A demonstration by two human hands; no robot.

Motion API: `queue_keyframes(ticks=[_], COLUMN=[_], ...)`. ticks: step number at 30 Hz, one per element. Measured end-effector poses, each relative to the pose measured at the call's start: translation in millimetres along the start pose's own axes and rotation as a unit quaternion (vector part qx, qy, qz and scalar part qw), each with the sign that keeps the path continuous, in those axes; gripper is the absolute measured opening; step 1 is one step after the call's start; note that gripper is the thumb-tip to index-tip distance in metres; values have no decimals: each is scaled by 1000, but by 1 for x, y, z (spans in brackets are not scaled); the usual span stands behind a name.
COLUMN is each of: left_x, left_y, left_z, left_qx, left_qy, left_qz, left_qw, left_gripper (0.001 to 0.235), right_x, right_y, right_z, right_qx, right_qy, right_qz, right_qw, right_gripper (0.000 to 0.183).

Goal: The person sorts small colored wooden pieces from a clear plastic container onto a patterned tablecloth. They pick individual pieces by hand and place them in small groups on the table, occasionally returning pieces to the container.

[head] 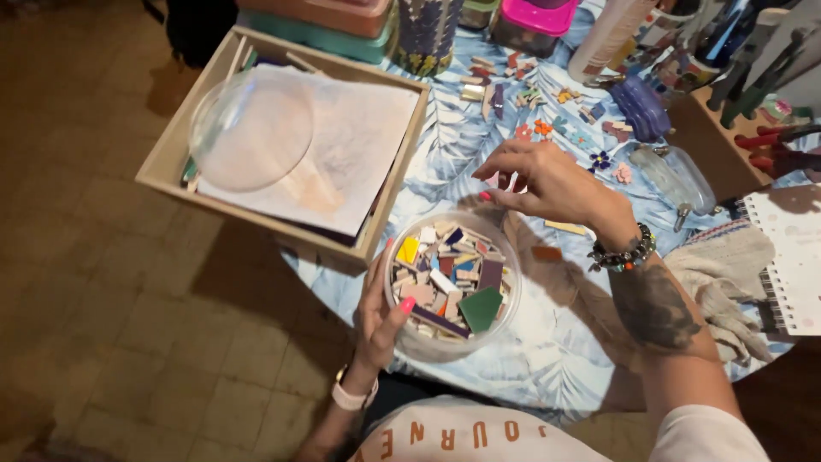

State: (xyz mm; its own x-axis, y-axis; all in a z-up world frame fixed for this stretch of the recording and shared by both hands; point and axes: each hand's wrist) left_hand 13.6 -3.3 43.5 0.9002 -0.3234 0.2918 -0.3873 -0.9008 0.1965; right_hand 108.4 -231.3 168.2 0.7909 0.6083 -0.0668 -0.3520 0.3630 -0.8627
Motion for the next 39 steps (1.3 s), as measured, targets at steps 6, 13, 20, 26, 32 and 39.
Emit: queue_keyframes(ticks=[6, 13, 20, 26, 32, 39], left_x=[-4, -8, -14, -12, -13, -13], left_y=[1, 10, 4, 3, -1, -3], left_z=[1, -2, 9, 12, 17, 8], left_qx=[13, 22, -30, -95, -29, -4], left_qy=[27, 70, 51, 41, 37, 39], left_qz=[1, -3, 48, 54, 29, 39], left_qw=[1000, 997, 997, 993, 998, 999], left_gripper=[71, 61, 59, 60, 59, 53], right_x=[-12, -24, -42, -41, -24, -20], right_y=[0, 16, 11, 9, 29, 68], right_z=[51, 53, 44, 28, 39, 66], right_qx=[103, 136, -13, -29, -50, -185], right_qy=[-29, -74, -194, -116, -168, -168], right_qz=[-22, -1, -20, -8, 34, 63], right_qw=[994, 988, 981, 993, 984, 966], right_gripper=[15, 15, 11, 14, 17, 42])
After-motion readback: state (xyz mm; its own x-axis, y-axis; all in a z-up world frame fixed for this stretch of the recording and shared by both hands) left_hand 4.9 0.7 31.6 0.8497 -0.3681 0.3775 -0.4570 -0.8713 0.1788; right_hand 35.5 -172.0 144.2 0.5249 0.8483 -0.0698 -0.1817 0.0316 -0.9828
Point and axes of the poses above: each hand's wrist, its own x-axis towards the middle knuckle, its own y-axis out of the palm, z = x × y, and after that the axes turned 10 degrees about z, right-handed
